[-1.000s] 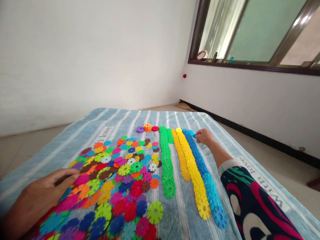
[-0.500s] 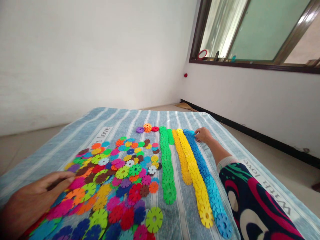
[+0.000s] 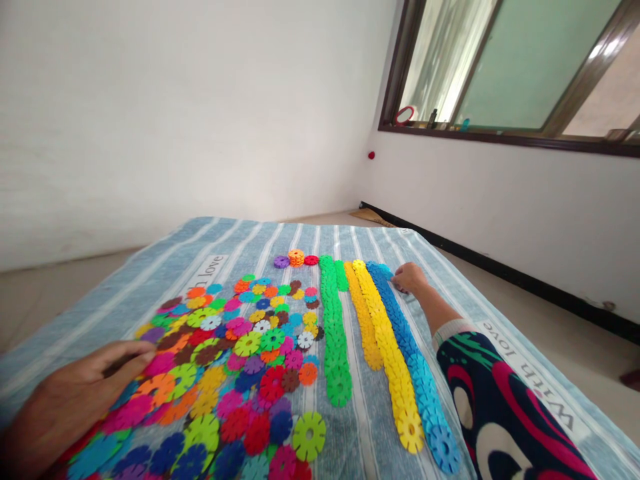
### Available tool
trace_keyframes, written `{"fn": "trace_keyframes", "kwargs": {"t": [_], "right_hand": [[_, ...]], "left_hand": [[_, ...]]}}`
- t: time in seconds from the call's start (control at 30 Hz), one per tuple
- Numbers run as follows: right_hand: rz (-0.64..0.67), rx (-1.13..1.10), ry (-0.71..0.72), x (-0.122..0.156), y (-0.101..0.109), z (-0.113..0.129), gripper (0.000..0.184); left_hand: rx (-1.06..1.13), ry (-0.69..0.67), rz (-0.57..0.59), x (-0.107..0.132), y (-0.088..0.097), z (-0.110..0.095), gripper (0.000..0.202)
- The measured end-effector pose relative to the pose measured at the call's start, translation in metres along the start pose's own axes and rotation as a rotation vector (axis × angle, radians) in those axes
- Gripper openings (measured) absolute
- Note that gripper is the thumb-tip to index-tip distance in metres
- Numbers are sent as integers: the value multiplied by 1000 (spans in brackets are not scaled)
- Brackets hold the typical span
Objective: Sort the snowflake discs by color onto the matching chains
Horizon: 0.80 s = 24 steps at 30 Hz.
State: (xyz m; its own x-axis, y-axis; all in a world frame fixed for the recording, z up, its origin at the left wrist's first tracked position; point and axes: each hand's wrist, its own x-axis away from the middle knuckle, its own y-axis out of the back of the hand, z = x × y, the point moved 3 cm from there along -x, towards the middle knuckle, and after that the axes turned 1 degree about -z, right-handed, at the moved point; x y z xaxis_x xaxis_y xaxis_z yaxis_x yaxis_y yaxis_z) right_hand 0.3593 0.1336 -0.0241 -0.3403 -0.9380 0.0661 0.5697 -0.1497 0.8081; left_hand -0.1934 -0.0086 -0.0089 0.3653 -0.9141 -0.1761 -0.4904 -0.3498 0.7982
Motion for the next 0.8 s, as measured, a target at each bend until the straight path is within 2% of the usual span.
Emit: {"fn": "trace_keyframes", "kwargs": {"t": [0.17,0.4,0.6,0.73,0.8], "right_hand": [[40,32,3,-1,-3,3,15],[30,64,-4,-1,-4,2,10],[3,73,6,2,-3,2,6],[-20,77,6,8,-1,2,7],[-38,86,9,15,4,4,8]], "left_hand": [[-5,-49,-3,0,2,-1,32],[11,-46,-1,-1,1,-3,31],[-10,-12,6,-2,-2,6,33],[-30,-48,11,-3,-7,11,31],[-43,-77,-38,-3,-7,9,27]]}}
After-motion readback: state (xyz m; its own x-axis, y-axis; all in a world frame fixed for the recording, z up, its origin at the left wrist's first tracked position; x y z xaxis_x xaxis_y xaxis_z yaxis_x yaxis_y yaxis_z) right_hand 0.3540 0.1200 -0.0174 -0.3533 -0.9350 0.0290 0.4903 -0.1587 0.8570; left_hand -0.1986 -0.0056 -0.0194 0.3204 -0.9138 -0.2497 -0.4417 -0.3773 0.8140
